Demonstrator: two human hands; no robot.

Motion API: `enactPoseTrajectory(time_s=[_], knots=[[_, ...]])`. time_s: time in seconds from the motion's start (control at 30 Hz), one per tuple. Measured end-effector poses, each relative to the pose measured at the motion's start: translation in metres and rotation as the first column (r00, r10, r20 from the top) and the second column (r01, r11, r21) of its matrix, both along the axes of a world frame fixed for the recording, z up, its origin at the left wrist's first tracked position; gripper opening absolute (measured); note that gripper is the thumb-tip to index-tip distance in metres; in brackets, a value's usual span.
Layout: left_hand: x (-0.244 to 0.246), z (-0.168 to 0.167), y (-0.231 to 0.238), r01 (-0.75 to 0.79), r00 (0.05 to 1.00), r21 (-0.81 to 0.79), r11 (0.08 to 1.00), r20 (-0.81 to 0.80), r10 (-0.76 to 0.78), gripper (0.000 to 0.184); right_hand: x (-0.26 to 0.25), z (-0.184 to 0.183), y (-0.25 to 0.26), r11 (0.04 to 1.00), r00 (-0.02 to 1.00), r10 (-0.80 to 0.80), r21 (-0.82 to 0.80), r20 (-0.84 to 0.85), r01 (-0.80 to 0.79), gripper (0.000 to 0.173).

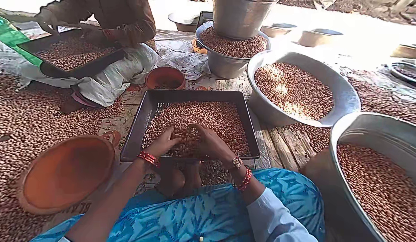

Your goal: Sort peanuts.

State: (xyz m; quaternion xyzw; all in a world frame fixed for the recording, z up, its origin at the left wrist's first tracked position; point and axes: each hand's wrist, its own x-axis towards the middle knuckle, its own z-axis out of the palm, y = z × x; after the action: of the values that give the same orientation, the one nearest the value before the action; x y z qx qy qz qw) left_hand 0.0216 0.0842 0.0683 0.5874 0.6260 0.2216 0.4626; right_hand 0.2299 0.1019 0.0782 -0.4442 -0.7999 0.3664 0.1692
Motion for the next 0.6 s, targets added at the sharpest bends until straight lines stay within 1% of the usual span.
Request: enactPoseTrajectory(time_s=[0.03, 0.07, 0.1, 0.13, 0.17, 0.2, 0.23, 0.3, 0.37, 0.43, 0.5, 0.57, 0.6], knots=[[-0.001, -0.001, -0.001, -0.063, 0.986, 0.029, 0.998, 0.155, 0.058, 0.064, 0.005, -0.001, 0.005, 0.999, 0.993, 0.022, 0.029, -0.113, -0.019, 0.05], [-0.003, 0.0, -0.001, -0.105, 0.964, 0.052, 0.993, 0.25, 0.088, 0.066, 0.012, 0.002, 0.01, 0.998, 0.988, 0.005, 0.058, -0.155, 0.004, 0.039], [-0.007, 0.0, 0.001, -0.133, 0.955, 0.101, 0.986, 0.279, 0.1, 0.062, 0.023, 0.006, 0.015, 0.993, 0.989, -0.059, 0.098, -0.139, 0.073, 0.027], [-0.011, 0.002, 0.002, -0.145, 0.957, 0.143, 0.979, 0.271, 0.102, 0.058, 0.035, 0.012, 0.018, 0.977, 0.986, -0.152, 0.142, -0.068, 0.161, 0.019], [-0.017, 0.007, 0.002, -0.138, 0.968, 0.184, 0.973, 0.232, 0.093, 0.055, 0.048, 0.016, 0.022, 0.96, 0.971, -0.234, 0.17, 0.041, 0.224, 0.018], [-0.021, 0.013, 0.003, -0.13, 0.98, 0.23, 0.965, 0.176, 0.09, 0.051, 0.06, 0.02, 0.025, 0.953, 0.945, -0.282, 0.163, 0.167, 0.256, 0.018], [-0.025, 0.018, 0.003, -0.124, 0.989, 0.274, 0.954, 0.109, 0.097, 0.047, 0.069, 0.021, 0.028, 0.955, 0.917, -0.29, 0.136, 0.274, 0.262, 0.018], [-0.033, 0.024, 0.003, -0.093, 0.995, 0.361, 0.928, -0.001, 0.1, 0.04, 0.078, 0.016, 0.032, 0.967, 0.882, -0.253, 0.077, 0.398, 0.243, 0.02], [-0.036, 0.026, 0.002, -0.038, 0.99, 0.434, 0.9, -0.108, 0.094, 0.03, 0.074, 0.007, 0.033, 0.974, 0.867, -0.22, 0.051, 0.447, 0.22, 0.023], [-0.032, 0.024, -0.001, 0.024, 0.971, 0.454, 0.891, -0.222, 0.086, 0.021, 0.069, 0.003, 0.034, 0.976, 0.85, -0.212, 0.059, 0.482, 0.21, 0.022], [-0.025, 0.017, -0.004, 0.095, 0.95, 0.457, 0.884, -0.308, 0.057, 0.017, 0.068, 0.003, 0.034, 0.979, 0.84, -0.197, 0.053, 0.506, 0.198, 0.022], [-0.015, 0.012, -0.006, 0.147, 0.93, 0.446, 0.883, -0.367, 0.03, 0.017, 0.071, 0.003, 0.036, 0.982, 0.864, -0.188, 0.056, 0.466, 0.183, 0.024], [-0.01, 0.011, -0.006, 0.164, 0.917, 0.442, 0.882, -0.398, 0.029, 0.018, 0.073, 0.004, 0.037, 0.981, 0.896, -0.192, 0.08, 0.399, 0.175, 0.025]])
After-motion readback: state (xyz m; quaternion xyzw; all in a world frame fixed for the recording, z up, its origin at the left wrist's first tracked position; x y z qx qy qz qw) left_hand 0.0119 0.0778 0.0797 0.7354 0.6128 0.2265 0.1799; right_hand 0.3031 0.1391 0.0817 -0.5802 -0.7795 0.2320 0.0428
